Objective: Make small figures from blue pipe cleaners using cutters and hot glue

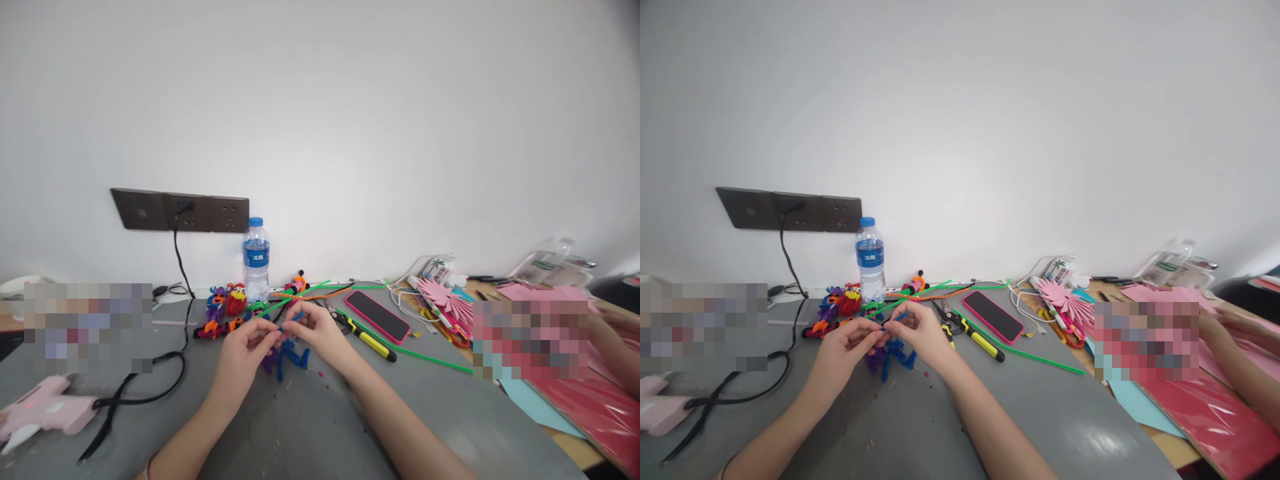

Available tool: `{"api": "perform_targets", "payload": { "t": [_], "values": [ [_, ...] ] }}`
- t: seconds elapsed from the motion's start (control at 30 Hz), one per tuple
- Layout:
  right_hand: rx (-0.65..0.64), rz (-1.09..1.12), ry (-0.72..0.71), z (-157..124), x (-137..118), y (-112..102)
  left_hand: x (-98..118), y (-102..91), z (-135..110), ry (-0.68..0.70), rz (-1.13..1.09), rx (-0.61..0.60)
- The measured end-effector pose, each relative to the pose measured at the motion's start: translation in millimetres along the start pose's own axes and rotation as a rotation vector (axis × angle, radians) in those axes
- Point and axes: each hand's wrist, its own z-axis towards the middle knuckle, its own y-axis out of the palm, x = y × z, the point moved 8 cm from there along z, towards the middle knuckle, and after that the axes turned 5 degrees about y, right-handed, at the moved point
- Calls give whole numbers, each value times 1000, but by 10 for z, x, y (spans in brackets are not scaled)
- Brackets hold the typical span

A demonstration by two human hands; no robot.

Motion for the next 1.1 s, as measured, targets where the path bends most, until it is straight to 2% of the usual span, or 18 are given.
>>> {"api": "perform_targets", "payload": {
  "t": [0.13,0.33,0.43,0.53,0.67,0.7,0.77,0.9,1.1],
  "values": [
    [-36,-21,13,-5,6,21,18,-21,-1,14,-24,38],
    [-60,94,190,-52,108,16,33,-35,-14,24,-66,68],
    [-73,106,192,-58,91,33,45,-39,-13,39,-98,73],
    [-2,27,27,-60,-55,0,35,-45,-10,0,-201,111],
    [267,-315,-429,-229,-434,-89,-38,-28,-42,-141,-422,214],
    [289,-411,-537,-290,-507,-54,-64,1,-58,-188,-482,220],
    [253,-576,-683,-374,-572,64,-119,79,-96,-285,-605,214],
    [155,-761,-773,-421,-554,220,-187,156,-145,-384,-757,229],
    [20,-717,-745,-373,-496,238,-230,149,-137,-409,-765,240]
  ]
}}
